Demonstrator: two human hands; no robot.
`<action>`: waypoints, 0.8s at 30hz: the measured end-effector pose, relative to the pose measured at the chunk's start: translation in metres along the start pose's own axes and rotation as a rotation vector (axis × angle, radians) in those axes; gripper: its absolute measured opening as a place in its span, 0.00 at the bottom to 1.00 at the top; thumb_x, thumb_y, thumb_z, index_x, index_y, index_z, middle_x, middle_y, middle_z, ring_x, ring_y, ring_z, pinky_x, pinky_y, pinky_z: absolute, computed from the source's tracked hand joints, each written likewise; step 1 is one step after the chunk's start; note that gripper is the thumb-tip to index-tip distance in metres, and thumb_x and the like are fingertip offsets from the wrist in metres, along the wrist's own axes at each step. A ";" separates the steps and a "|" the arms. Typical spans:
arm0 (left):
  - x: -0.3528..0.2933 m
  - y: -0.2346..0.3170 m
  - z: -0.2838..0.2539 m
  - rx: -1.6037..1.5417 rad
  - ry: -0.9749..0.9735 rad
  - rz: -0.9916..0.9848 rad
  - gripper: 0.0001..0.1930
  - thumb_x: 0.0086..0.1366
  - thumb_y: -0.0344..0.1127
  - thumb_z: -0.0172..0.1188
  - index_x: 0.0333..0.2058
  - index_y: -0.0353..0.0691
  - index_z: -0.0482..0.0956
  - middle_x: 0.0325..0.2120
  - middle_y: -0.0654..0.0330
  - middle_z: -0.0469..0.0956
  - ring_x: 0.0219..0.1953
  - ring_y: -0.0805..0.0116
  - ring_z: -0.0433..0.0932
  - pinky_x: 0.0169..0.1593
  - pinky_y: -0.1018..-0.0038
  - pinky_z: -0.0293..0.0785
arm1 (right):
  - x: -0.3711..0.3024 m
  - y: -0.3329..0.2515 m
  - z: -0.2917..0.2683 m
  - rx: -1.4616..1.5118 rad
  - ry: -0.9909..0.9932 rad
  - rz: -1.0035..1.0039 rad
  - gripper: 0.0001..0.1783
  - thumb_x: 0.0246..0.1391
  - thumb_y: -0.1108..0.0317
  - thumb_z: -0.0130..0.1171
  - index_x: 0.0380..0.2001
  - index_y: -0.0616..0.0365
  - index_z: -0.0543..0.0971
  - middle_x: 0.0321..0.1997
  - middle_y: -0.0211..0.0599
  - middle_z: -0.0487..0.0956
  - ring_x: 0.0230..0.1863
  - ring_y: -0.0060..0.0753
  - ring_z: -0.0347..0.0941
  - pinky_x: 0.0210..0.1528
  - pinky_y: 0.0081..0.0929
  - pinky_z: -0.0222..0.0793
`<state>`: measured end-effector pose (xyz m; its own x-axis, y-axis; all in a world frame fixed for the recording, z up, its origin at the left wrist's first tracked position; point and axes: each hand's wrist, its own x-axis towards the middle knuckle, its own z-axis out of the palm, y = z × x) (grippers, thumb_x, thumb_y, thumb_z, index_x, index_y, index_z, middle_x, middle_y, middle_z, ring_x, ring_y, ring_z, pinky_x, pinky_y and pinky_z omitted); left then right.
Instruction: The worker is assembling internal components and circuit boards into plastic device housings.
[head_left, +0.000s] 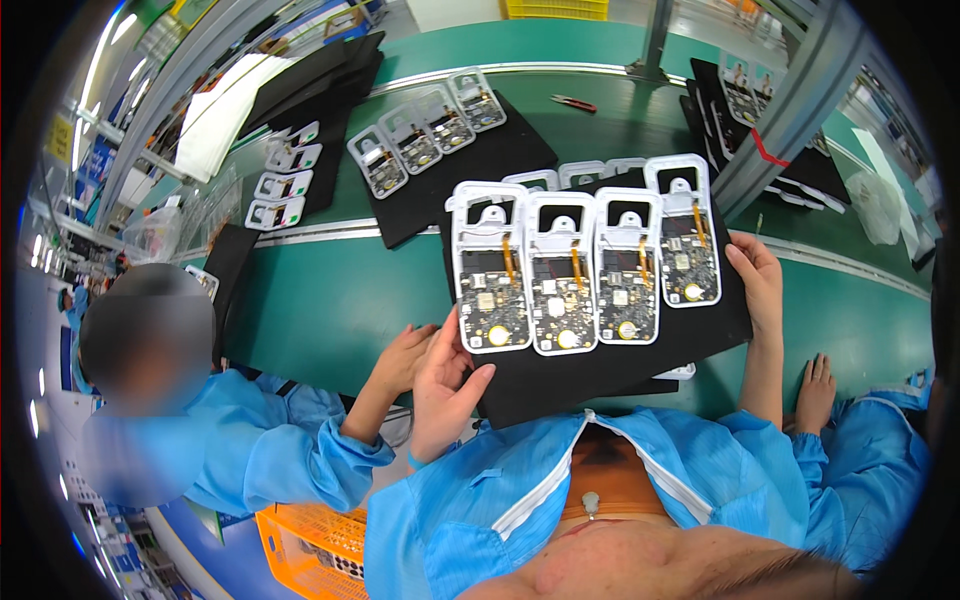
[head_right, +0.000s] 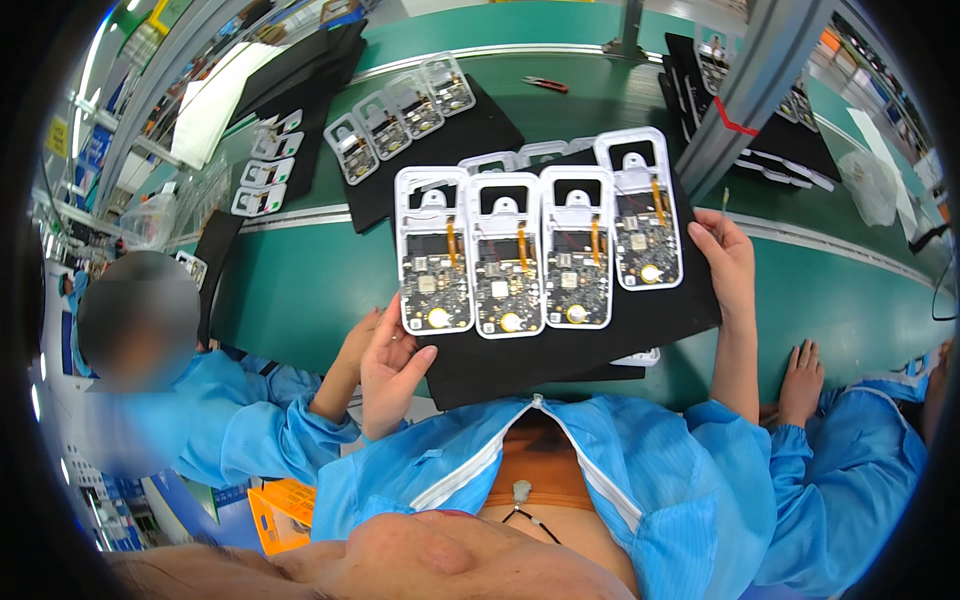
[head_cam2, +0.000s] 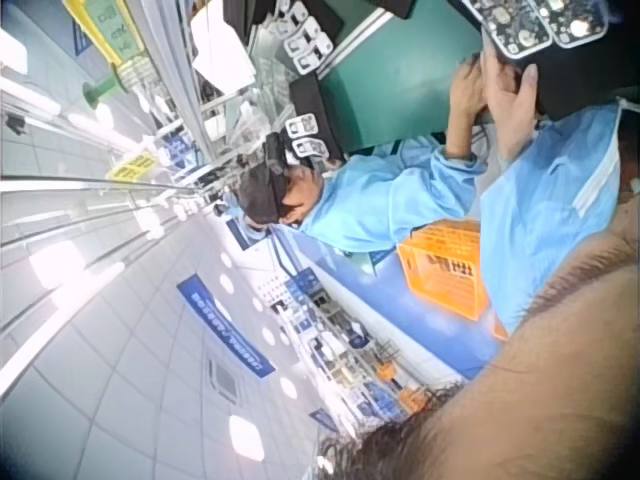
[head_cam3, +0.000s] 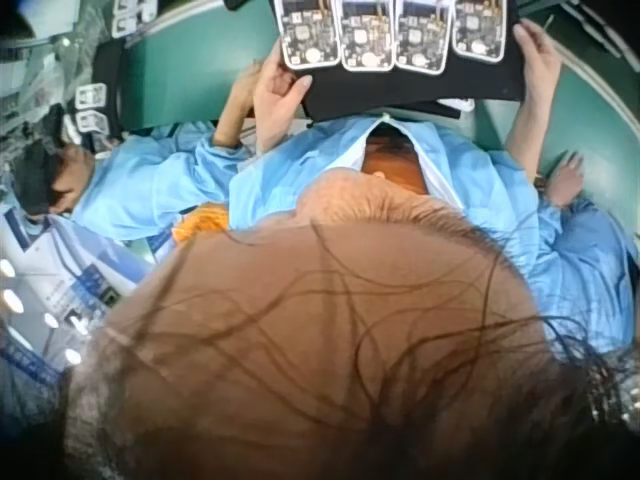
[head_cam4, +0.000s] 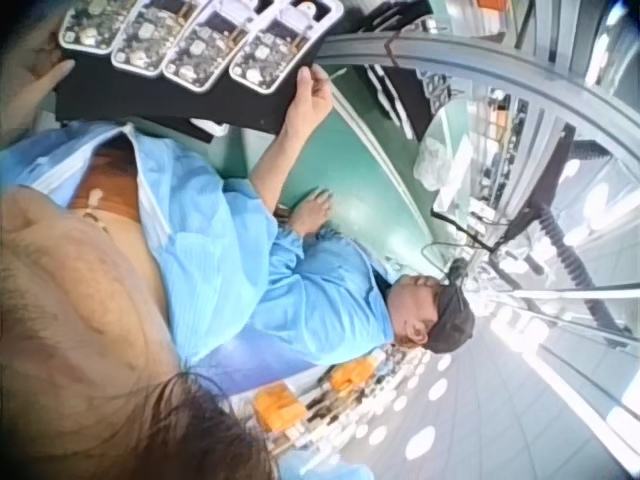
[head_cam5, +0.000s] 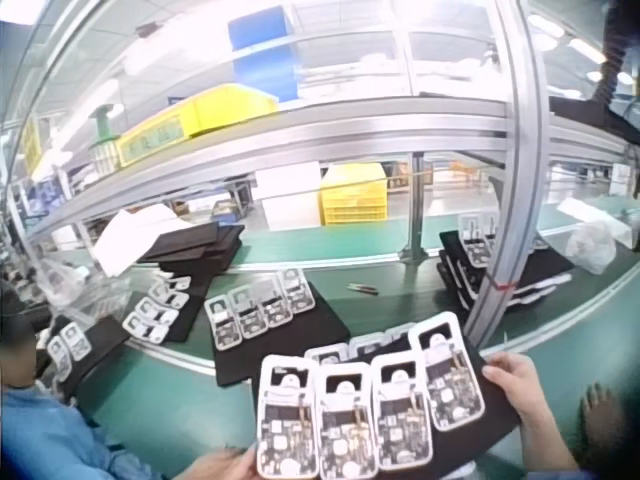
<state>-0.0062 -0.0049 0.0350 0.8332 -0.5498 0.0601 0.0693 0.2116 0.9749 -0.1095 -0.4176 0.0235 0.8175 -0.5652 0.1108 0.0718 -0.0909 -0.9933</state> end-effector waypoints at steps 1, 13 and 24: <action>-0.002 -0.005 -0.003 0.015 0.012 0.035 0.39 0.58 0.13 0.53 0.67 0.26 0.45 0.61 0.50 0.62 0.61 0.63 0.66 0.62 0.69 0.63 | 0.001 -0.001 0.003 -0.006 0.011 0.005 0.13 0.59 0.71 0.58 0.45 0.67 0.76 0.40 0.31 0.80 0.40 0.16 0.74 0.46 0.16 0.68; 0.007 -0.004 -0.005 0.004 0.035 0.051 0.38 0.58 0.10 0.50 0.67 0.26 0.47 0.61 0.50 0.62 0.62 0.64 0.64 0.63 0.73 0.61 | -0.005 0.001 0.011 0.020 0.088 0.065 0.14 0.56 0.67 0.62 0.42 0.66 0.78 0.35 0.28 0.80 0.35 0.14 0.73 0.41 0.15 0.69; 0.003 -0.012 -0.010 0.084 0.076 -0.005 0.36 0.60 0.14 0.53 0.66 0.26 0.50 0.57 0.53 0.67 0.57 0.69 0.68 0.59 0.75 0.65 | -0.004 0.019 0.011 -0.047 0.107 0.148 0.15 0.59 0.66 0.59 0.43 0.66 0.77 0.36 0.30 0.81 0.35 0.15 0.75 0.40 0.15 0.70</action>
<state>0.0007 -0.0013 0.0212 0.8725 -0.4868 0.0420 0.0301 0.1392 0.9898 -0.1055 -0.4077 0.0042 0.7515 -0.6589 -0.0314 -0.0739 -0.0367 -0.9966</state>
